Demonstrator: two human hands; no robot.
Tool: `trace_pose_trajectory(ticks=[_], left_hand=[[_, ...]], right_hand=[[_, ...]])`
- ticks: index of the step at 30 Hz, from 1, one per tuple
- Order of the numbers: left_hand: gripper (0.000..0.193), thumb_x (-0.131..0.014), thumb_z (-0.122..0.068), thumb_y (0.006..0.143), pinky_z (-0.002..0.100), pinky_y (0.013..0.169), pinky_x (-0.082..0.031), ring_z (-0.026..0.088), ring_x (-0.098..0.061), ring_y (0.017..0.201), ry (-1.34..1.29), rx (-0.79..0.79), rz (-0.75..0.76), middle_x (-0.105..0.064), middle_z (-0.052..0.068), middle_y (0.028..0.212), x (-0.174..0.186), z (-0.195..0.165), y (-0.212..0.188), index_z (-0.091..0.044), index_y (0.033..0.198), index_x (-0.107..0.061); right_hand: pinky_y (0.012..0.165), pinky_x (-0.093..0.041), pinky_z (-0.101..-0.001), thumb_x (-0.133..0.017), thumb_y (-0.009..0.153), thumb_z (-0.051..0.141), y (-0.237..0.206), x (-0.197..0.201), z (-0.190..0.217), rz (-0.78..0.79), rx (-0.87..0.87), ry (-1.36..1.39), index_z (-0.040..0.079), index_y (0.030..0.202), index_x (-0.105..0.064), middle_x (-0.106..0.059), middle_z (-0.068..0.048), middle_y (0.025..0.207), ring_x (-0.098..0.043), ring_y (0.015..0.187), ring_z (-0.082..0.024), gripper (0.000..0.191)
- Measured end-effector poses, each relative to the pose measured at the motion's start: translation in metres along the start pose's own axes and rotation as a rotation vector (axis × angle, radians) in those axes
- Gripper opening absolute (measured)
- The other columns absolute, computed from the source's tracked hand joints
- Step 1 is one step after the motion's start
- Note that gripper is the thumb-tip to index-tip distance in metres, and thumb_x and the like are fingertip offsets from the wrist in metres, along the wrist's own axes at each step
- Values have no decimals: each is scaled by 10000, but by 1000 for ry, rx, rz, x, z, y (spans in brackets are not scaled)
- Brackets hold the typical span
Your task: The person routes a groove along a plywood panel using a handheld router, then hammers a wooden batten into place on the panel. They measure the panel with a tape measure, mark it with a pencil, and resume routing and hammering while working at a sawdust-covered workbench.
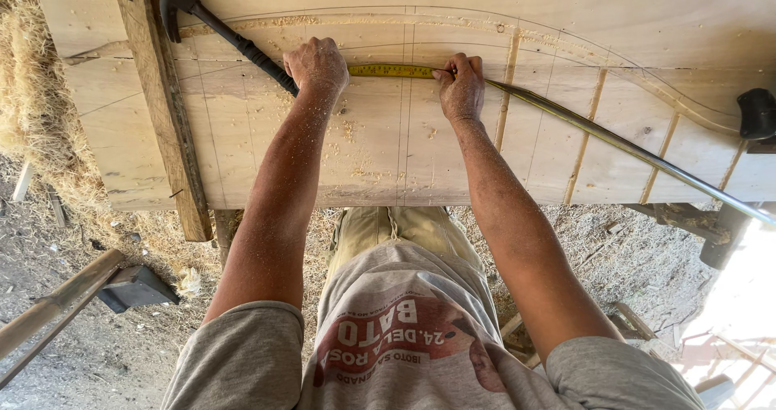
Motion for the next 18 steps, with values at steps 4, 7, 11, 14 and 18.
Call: trace_pose_trajectory(ticks=[4, 7, 11, 14, 18], left_hand=[[189, -706, -232, 910, 512, 668, -546, 274, -726, 743, 20, -2, 78, -752, 122, 848, 1, 0, -1, -85, 1020, -755], [198, -709, -233, 904, 507, 659, -551, 271, -727, 741, 11, 4, 78, -753, 122, 848, 2, 0, 0, -83, 1029, -745], [195, -706, -233, 901, 504, 631, -560, 272, -723, 739, 5, 5, 45, -749, 125, 845, 1, -1, 1, -79, 1016, -741], [198, -710, -239, 902, 503, 623, -562, 274, -716, 738, -2, 5, 42, -745, 125, 833, -1, -1, 2, -75, 1007, -742], [195, -704, -248, 936, 490, 657, -552, 260, -716, 716, 2, 19, 79, -745, 132, 801, -2, 0, 4, -66, 979, -759]], right_hand=[[752, -565, -356, -861, 879, 135, 0, 0, -1, -3, 11, 18, 108, 954, -610, -521, -40, 981, -624, 850, -182, 263], [755, -559, -363, -870, 876, 140, -1, 1, 0, -12, 19, 10, 104, 956, -611, -519, -46, 986, -617, 846, -190, 274], [751, -558, -368, -878, 867, 119, -5, 6, 6, -40, 28, 17, 86, 971, -609, -506, -64, 1019, -614, 860, -199, 291], [772, -564, -363, -853, 843, 145, -10, 10, 12, -139, 178, 52, 35, 1014, -609, -484, -111, 1072, -596, 909, -218, 317], [602, -596, -299, -639, 913, 224, -14, 0, 11, -227, 9, 129, 68, 908, -674, -470, -130, 1252, -614, 745, -153, 160]])
Point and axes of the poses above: each hand's wrist, its own y-axis towards the middle knuckle, its own x-axis out of the back of the hand, z = x × y, the point moved 2 cm from there along y, towards the middle knuckle
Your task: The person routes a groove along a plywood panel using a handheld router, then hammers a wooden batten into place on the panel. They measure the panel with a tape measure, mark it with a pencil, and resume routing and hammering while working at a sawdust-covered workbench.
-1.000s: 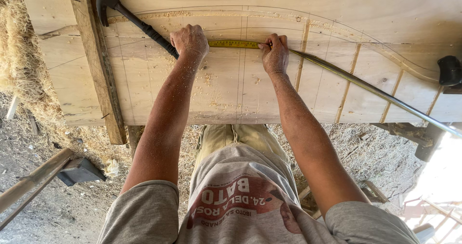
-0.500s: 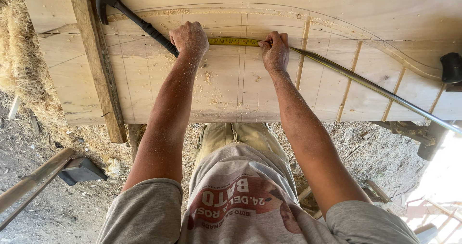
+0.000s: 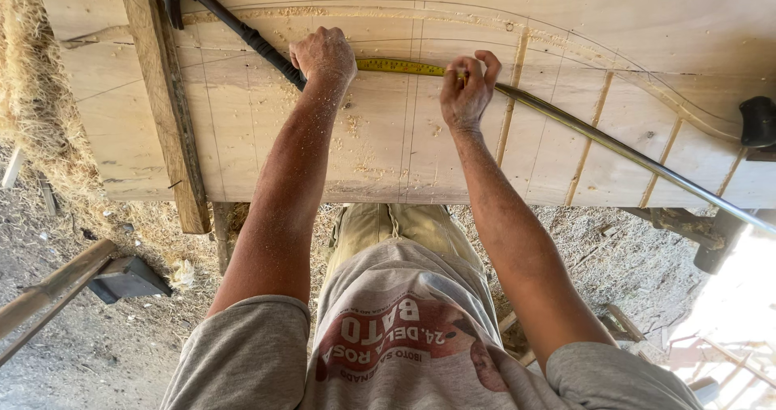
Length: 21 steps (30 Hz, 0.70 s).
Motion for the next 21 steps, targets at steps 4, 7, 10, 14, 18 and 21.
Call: trace_pose_trajectory(ticks=[4, 7, 10, 14, 18, 21], left_hand=[[206, -707, -265, 933, 497, 655, -547, 260, -711, 700, -4, -3, -7, -741, 127, 782, 1, 0, 0, -68, 967, -757], [203, -706, -270, 931, 507, 657, -542, 268, -708, 712, -17, 4, -23, -740, 122, 792, 2, 0, 0, -79, 967, -761], [186, -703, -264, 928, 520, 664, -537, 275, -713, 729, -40, 11, -35, -742, 118, 801, 2, 0, 0, -93, 973, -762], [176, -701, -255, 933, 533, 683, -532, 278, -721, 755, -57, 6, -27, -748, 115, 815, 0, 1, 1, -101, 987, -765], [205, -726, -265, 895, 538, 673, -536, 288, -724, 779, -42, -11, -52, -748, 126, 828, -1, 1, 1, -98, 1008, -760], [205, -708, -265, 917, 549, 667, -538, 294, -731, 767, -62, -15, -67, -750, 129, 820, -1, 1, 1, -92, 1015, -758]], right_hand=[[814, -587, -355, -473, 1152, 315, -20, -16, 12, -158, 299, 69, 148, 907, -694, -587, -71, 1095, -625, 933, -222, 369], [633, -575, -264, -418, 1163, 311, -41, -31, 16, 81, 40, 245, 113, 962, -636, -657, -41, 865, -637, 701, -108, 357], [633, -557, -281, -498, 1117, 272, -61, -35, 28, 179, -81, 276, 80, 1067, -614, -655, -59, 771, -660, 684, -116, 230], [770, -594, -296, -598, 1083, 149, -68, -31, 46, 88, 202, 218, 81, 1146, -612, -716, -75, 956, -739, 871, -142, 93], [766, -580, -281, -641, 1034, 57, -65, -32, 46, 141, 129, 194, 71, 1130, -620, -704, -77, 931, -734, 819, -127, 99], [772, -591, -273, -668, 1020, 65, -64, -33, 43, 155, 89, 223, 77, 1099, -602, -724, -55, 926, -739, 825, -116, 104]])
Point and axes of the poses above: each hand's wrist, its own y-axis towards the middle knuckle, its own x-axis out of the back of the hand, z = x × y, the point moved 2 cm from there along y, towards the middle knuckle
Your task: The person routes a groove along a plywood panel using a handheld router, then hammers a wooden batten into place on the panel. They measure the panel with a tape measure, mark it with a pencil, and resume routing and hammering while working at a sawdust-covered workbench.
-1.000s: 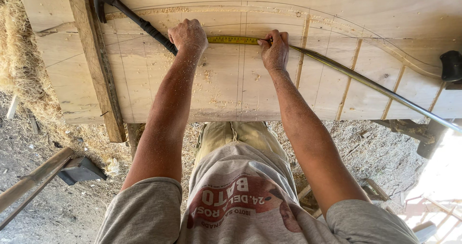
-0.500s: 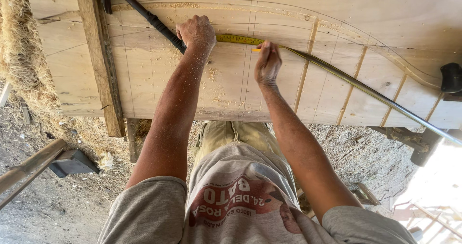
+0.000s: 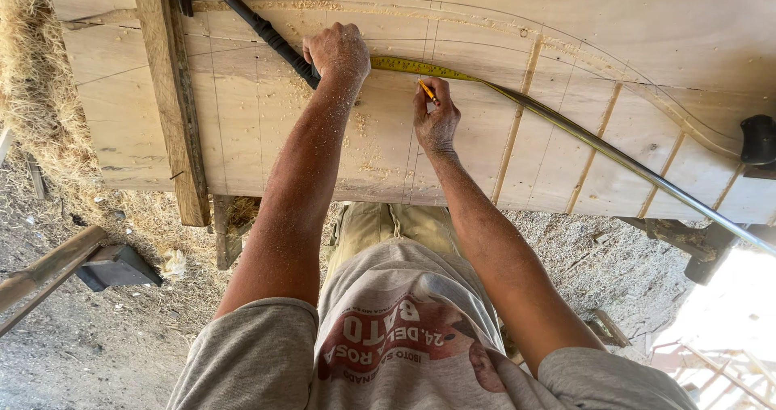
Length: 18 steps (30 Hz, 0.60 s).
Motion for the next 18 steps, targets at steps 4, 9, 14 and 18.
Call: trace_pose_trajectory(ticks=[4, 9, 14, 18], left_hand=[[209, -719, -261, 896, 555, 660, -540, 294, -725, 774, -2, 4, 4, -745, 129, 829, 0, 0, 1, -96, 1019, -755], [239, -713, -285, 921, 536, 666, -539, 286, -730, 757, 7, 3, 23, -751, 139, 822, 0, 1, 1, -80, 1038, -751], [235, -716, -296, 921, 532, 666, -540, 278, -721, 753, 25, 10, 24, -742, 126, 816, 1, 0, 2, -88, 1021, -754], [243, -683, -309, 957, 531, 668, -536, 277, -717, 742, 18, 5, 20, -743, 118, 798, 1, 0, 0, -84, 1014, -753]], right_hand=[[746, -598, -278, -728, 966, 59, 3, -6, -3, 13, 15, -41, 92, 1053, -630, -735, -48, 900, -745, 825, -122, 135], [724, -616, -276, -736, 931, 28, 11, -18, -3, 26, 156, -77, 94, 1036, -619, -717, -43, 927, -732, 852, -133, 170], [653, -580, -288, -693, 967, 5, 14, -23, -4, 124, -1, -20, 97, 1004, -604, -691, -20, 858, -716, 777, -116, 133], [706, -599, -291, -705, 945, -11, 13, -28, 3, 129, 120, 22, 82, 1001, -580, -686, -30, 886, -732, 828, -124, 166]])
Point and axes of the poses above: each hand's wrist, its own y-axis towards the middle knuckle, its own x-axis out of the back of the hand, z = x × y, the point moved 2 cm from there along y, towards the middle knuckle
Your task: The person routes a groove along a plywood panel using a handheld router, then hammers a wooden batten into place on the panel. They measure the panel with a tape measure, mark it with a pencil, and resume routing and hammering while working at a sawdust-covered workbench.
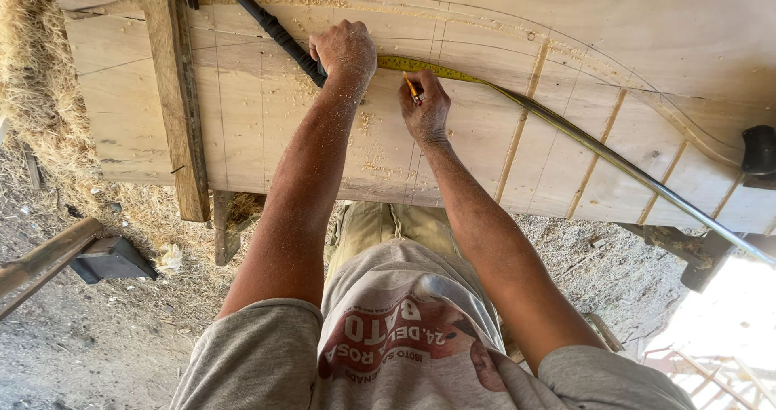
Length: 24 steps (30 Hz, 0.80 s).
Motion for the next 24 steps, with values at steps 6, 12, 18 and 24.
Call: trace_pose_trajectory(ticks=[6, 12, 18, 24], left_hand=[[250, -669, -308, 954, 536, 661, -533, 282, -716, 759, 11, 3, -20, -741, 121, 832, 0, 0, -1, -99, 1073, -733], [290, -660, -335, 941, 560, 621, -533, 305, -720, 735, 9, -10, -65, -739, 138, 820, -1, -1, 0, -95, 1090, -720], [305, -669, -367, 915, 564, 596, -533, 326, -706, 763, 0, 5, -95, -731, 152, 834, 0, -1, 1, -104, 1052, -741], [318, -660, -374, 952, 560, 628, -528, 315, -711, 750, -7, 6, -53, -738, 166, 844, -2, -3, 1, -86, 1041, -762]], right_hand=[[693, -585, -323, -708, 907, -24, 1, -15, 4, 11, -51, -62, 78, 981, -588, -680, -55, 884, -724, 811, -156, 174], [712, -586, -330, -758, 912, 8, 3, -18, 5, -11, -7, -95, 67, 991, -601, -675, -82, 889, -720, 816, -184, 186], [708, -588, -334, -767, 904, 25, 4, -20, 2, -18, -6, -134, 73, 975, -599, -684, -77, 876, -726, 813, -178, 189], [704, -593, -305, -749, 926, 37, 4, -21, -2, 18, -34, -134, 88, 976, -590, -671, -48, 865, -719, 811, -139, 174]])
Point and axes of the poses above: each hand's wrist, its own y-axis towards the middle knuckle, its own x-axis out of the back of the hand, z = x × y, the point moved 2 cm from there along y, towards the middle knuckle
